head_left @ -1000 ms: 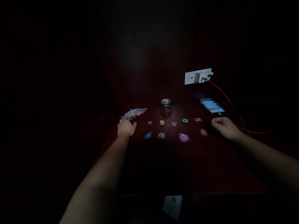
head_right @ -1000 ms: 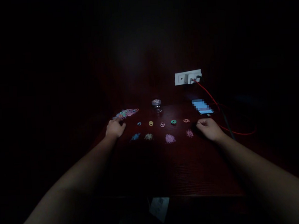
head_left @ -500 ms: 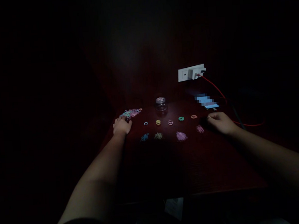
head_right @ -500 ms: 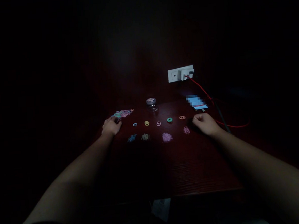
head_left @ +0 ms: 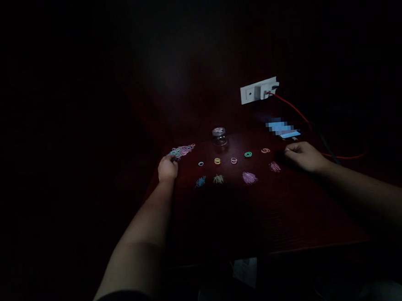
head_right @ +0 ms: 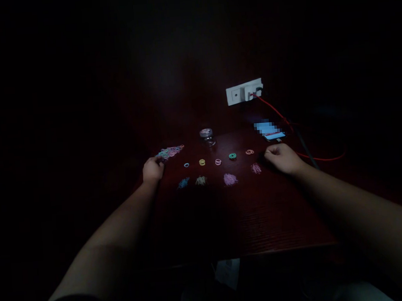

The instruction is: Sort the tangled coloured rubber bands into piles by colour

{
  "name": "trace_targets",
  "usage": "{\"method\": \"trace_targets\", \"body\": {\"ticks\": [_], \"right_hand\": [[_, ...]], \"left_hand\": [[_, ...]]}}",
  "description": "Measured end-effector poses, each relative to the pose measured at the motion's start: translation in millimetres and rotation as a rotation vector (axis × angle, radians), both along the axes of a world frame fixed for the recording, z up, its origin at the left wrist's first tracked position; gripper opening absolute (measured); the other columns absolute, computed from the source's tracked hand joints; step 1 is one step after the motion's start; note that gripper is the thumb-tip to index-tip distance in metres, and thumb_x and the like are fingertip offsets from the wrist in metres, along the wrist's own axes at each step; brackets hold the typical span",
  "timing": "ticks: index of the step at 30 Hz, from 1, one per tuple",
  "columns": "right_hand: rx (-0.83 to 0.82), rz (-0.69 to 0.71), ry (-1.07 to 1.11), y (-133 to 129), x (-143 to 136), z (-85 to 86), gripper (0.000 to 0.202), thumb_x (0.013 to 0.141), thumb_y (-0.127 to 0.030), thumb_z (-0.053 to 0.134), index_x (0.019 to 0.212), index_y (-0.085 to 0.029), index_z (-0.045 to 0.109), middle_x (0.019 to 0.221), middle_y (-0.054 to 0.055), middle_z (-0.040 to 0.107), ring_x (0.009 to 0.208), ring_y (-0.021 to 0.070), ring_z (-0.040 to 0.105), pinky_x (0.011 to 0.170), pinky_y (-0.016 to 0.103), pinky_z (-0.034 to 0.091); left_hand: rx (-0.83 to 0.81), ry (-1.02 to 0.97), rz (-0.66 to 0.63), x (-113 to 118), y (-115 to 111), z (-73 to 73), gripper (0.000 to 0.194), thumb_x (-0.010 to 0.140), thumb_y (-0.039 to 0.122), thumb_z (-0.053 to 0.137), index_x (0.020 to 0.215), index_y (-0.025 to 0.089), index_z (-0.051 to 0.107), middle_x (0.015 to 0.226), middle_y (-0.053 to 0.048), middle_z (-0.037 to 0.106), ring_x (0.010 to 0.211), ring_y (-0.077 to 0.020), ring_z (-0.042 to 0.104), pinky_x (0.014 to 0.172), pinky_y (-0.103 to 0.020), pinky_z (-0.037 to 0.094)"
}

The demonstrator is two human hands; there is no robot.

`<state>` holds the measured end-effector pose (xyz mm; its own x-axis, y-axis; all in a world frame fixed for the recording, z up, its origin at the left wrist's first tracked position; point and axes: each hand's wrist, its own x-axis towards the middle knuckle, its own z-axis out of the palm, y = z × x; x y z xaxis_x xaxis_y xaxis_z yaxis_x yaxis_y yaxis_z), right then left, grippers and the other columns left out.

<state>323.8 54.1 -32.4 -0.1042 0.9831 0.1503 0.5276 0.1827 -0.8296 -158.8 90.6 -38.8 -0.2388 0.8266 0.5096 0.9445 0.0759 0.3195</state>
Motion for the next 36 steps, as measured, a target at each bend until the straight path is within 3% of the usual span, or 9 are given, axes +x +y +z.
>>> {"method": "trace_targets", "body": {"ticks": [13, 24, 31, 36], "right_hand": [[0.038, 0.002, -0.021, 0.0, 0.9, 1.0, 0.021, 0.074, -0.031, 0.048, 0.057, -0.018, 0.045, 0.048, -0.001, 0.044, 0.045, 0.0093, 0.039, 0.047, 0.026, 0.028], [0.021, -0.010, -0.002, 0.8, -0.1, 0.6, 0.022, 0.072, -0.033, 0.049, 0.057, -0.017, 0.046, 0.047, -0.001, 0.045, 0.042, 0.0087, 0.039, 0.044, 0.024, 0.028], [0.047, -0.008, 0.007, 1.3, 1.3, 0.0, 0.026, 0.072, -0.037, 0.051, 0.054, -0.018, 0.046, 0.046, -0.001, 0.045, 0.044, 0.0093, 0.039, 0.044, 0.024, 0.028], [0.043, -0.004, 0.013, 0.7, 1.3, 0.5, 0.025, 0.071, -0.036, 0.050, 0.053, -0.019, 0.046, 0.046, -0.001, 0.045, 0.044, 0.0100, 0.040, 0.043, 0.024, 0.029]], "left_hand": [[0.003, -0.020, 0.016, -3.8, -0.4, 1.0, 0.023, 0.088, 0.026, 0.048, 0.100, 0.020, 0.066, 0.102, -0.009, 0.068, 0.093, -0.0206, 0.062, 0.084, -0.030, 0.046], [-0.011, -0.014, 0.037, -7.2, 1.8, -1.8, 0.030, 0.088, 0.027, 0.047, 0.110, 0.020, 0.067, 0.109, -0.011, 0.065, 0.099, -0.0226, 0.062, 0.090, -0.032, 0.047], [0.027, -0.015, 0.016, -8.3, 1.8, -1.4, 0.043, 0.077, 0.024, 0.058, 0.118, 0.014, 0.063, 0.116, -0.013, 0.062, 0.108, -0.0239, 0.059, 0.100, -0.031, 0.043], [0.072, -0.021, -0.009, -5.2, -0.3, 0.4, 0.044, 0.077, 0.023, 0.055, 0.119, 0.012, 0.062, 0.116, -0.013, 0.062, 0.108, -0.0222, 0.059, 0.100, -0.029, 0.044]]}}
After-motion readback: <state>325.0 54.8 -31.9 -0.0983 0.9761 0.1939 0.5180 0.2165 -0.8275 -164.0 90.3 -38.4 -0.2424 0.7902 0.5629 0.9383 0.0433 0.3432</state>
